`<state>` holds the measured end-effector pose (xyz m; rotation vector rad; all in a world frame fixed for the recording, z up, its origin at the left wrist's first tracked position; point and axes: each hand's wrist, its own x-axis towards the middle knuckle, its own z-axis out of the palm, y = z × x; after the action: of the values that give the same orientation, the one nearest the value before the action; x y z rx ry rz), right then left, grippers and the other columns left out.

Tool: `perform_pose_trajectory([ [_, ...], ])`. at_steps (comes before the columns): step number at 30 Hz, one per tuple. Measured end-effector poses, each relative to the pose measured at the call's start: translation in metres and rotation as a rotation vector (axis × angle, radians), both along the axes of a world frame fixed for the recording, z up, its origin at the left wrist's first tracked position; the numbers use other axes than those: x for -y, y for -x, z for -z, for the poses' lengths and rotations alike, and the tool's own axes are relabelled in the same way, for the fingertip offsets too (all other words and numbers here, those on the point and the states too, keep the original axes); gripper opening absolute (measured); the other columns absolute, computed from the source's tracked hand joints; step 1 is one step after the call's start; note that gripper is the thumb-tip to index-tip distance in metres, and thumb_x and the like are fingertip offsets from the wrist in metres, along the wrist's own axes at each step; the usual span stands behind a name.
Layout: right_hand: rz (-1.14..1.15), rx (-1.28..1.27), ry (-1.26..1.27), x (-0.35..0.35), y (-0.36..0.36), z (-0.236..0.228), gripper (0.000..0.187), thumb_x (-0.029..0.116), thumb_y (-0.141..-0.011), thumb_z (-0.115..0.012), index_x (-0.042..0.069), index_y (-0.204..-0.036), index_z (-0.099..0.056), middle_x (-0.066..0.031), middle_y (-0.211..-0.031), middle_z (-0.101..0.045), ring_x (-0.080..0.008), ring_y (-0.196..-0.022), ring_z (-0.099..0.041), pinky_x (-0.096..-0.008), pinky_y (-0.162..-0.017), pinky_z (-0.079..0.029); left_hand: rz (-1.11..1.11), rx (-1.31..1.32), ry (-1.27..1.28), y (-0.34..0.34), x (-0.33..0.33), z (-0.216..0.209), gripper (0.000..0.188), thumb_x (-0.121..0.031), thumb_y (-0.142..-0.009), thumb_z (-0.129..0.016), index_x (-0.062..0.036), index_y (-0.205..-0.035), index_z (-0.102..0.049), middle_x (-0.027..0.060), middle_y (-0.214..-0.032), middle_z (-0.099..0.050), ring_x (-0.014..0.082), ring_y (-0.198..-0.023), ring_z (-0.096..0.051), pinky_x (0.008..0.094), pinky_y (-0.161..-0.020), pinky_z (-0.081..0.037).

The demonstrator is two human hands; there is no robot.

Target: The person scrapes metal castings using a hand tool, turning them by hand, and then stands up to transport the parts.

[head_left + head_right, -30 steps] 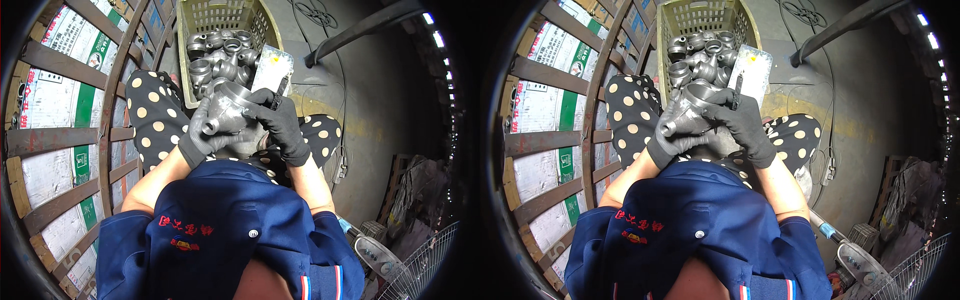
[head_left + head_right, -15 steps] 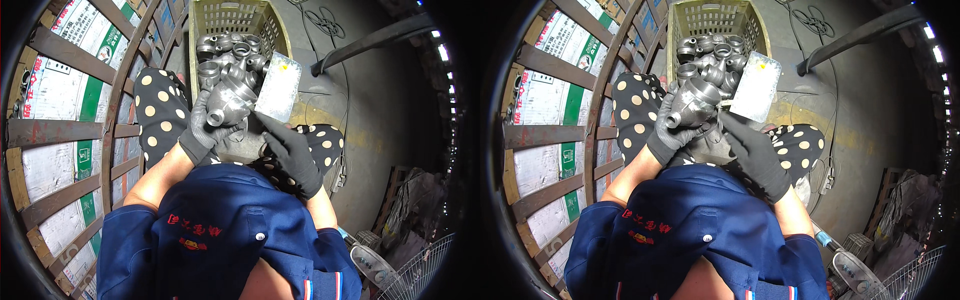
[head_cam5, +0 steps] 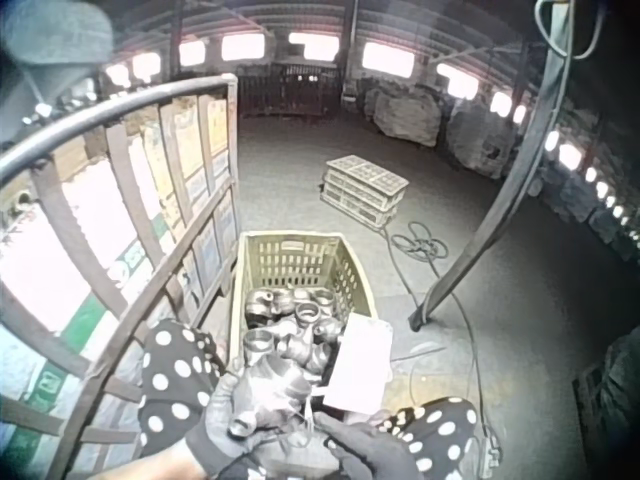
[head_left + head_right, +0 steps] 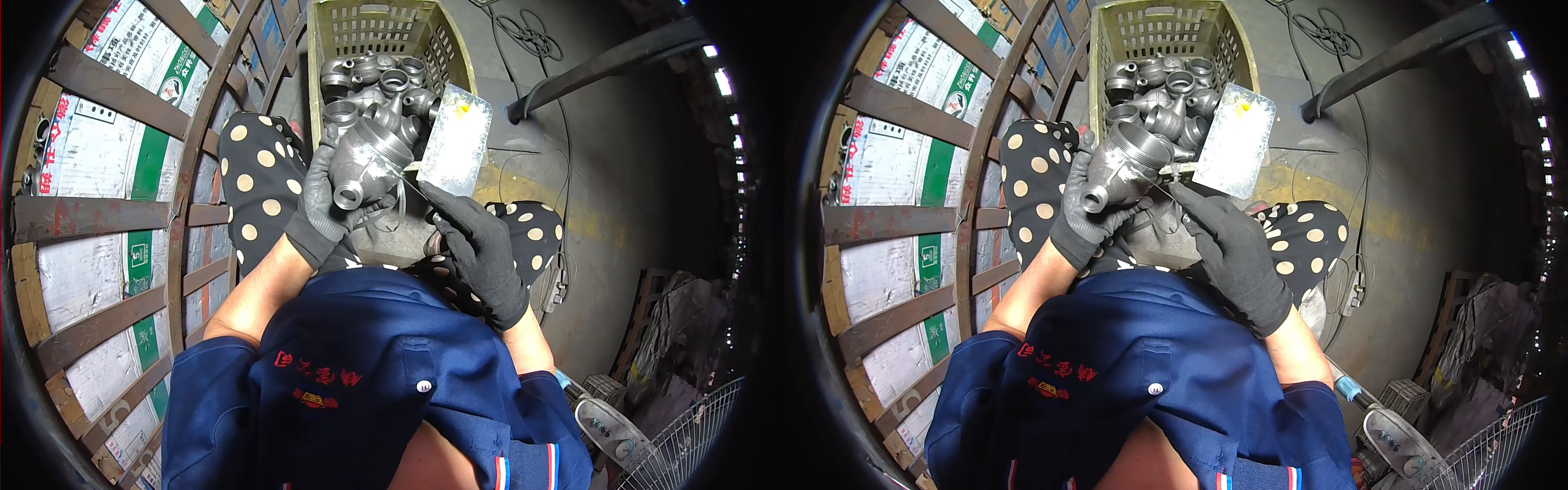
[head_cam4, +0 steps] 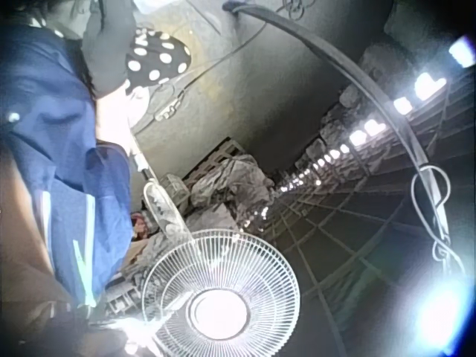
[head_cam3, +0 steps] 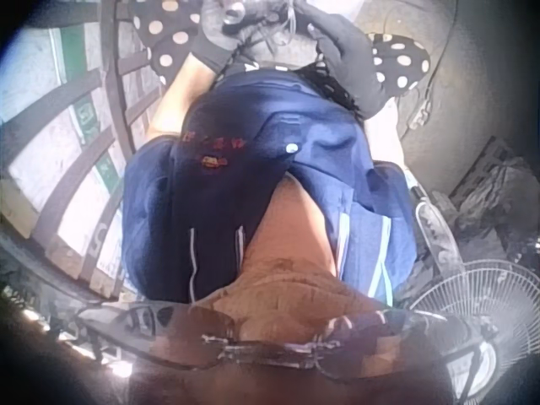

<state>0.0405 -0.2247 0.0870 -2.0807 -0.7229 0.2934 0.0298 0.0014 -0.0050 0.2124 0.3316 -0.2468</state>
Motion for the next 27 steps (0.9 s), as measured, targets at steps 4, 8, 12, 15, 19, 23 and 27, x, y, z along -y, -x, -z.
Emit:
perform_pose_trajectory([
  [4, 0.009, -0.006, 0.053, 0.001, -0.001, 0.001, 0.051, 0.000, -0.085, -0.055, 0.013, -0.134, -0.055, -0.0158, -0.096, -0.063, -0.0276, -0.084, -0.062, -0.0347, -0.075, -0.049, -0.025, 0.029, 0.009, 0.001, 0.001, -0.005, 0.058, -0.047, -0.096, -0.046, -0.0032, -0.133, -0.043, 0.0181, -0.124, -0.056, 0.0308, -0.106, -0.063, 0.0482, -0.083, -0.059],
  [8, -0.006, -0.013, 0.099, -0.001, -0.001, 0.004, 0.051, 0.002, -0.084, -0.056, 0.015, -0.134, -0.055, -0.0144, -0.098, -0.062, -0.0280, -0.083, -0.063, -0.0359, -0.073, -0.050, -0.021, -0.032, -0.072, 0.000, 0.002, -0.002, 0.065, -0.058, -0.087, -0.058, -0.0098, -0.131, -0.049, 0.0130, -0.119, -0.060, 0.0291, -0.101, -0.065, 0.0533, -0.077, -0.059],
  [12, -0.024, 0.046, 0.190, -0.002, -0.001, 0.002, 0.053, 0.004, -0.084, -0.056, 0.015, -0.135, -0.054, -0.0138, -0.099, -0.062, -0.0289, -0.084, -0.063, -0.0365, -0.071, -0.050, -0.017, -0.077, -0.126, 0.002, 0.005, -0.006, 0.066, -0.059, -0.087, -0.058, -0.0094, -0.129, -0.050, 0.0118, -0.115, -0.063, 0.0272, -0.095, -0.068, 0.0495, -0.076, -0.060],
  [15, -0.036, 0.054, 0.230, -0.005, 0.000, 0.002, 0.053, 0.006, -0.083, -0.056, 0.016, -0.135, -0.053, -0.0119, -0.099, -0.063, -0.0293, -0.083, -0.063, -0.0371, -0.071, -0.051, -0.024, -0.070, -0.159, 0.001, 0.003, -0.004, 0.066, -0.059, -0.087, -0.058, -0.0078, -0.127, -0.052, 0.0124, -0.112, -0.064, 0.0263, -0.093, -0.068, 0.0473, -0.076, -0.060],
  [19, -0.008, 0.111, 0.181, -0.006, 0.002, 0.007, 0.050, 0.009, -0.085, -0.055, 0.018, -0.134, -0.054, -0.0098, -0.095, -0.062, -0.0290, -0.080, -0.063, -0.0373, -0.069, -0.051, 0.015, -0.007, -0.115, 0.001, 0.005, -0.003, 0.062, -0.056, -0.090, -0.056, -0.0049, -0.125, -0.053, 0.0129, -0.112, -0.064, 0.0264, -0.096, -0.067, 0.0443, -0.080, -0.059],
  [23, -0.029, 0.149, 0.238, -0.006, 0.001, 0.009, 0.043, 0.014, -0.088, -0.055, 0.018, -0.131, -0.056, -0.0089, -0.087, -0.060, -0.0282, -0.079, -0.063, -0.0383, -0.066, -0.050, -0.052, -0.093, -0.133, -0.002, 0.008, -0.001, 0.057, -0.051, -0.092, -0.056, -0.0041, -0.125, -0.054, 0.0133, -0.114, -0.064, 0.0274, -0.099, -0.066, 0.0441, -0.085, -0.057],
  [27, -0.057, 0.190, 0.293, -0.009, 0.003, 0.003, 0.039, 0.014, -0.087, -0.056, 0.017, -0.126, -0.058, -0.0085, -0.084, -0.060, -0.0285, -0.078, -0.063, -0.0395, -0.064, -0.049, -0.085, -0.068, -0.091, -0.005, 0.005, 0.004, 0.051, -0.045, -0.093, -0.056, -0.0048, -0.124, -0.054, 0.0142, -0.117, -0.063, 0.0287, -0.101, -0.065, 0.0449, -0.089, -0.055],
])
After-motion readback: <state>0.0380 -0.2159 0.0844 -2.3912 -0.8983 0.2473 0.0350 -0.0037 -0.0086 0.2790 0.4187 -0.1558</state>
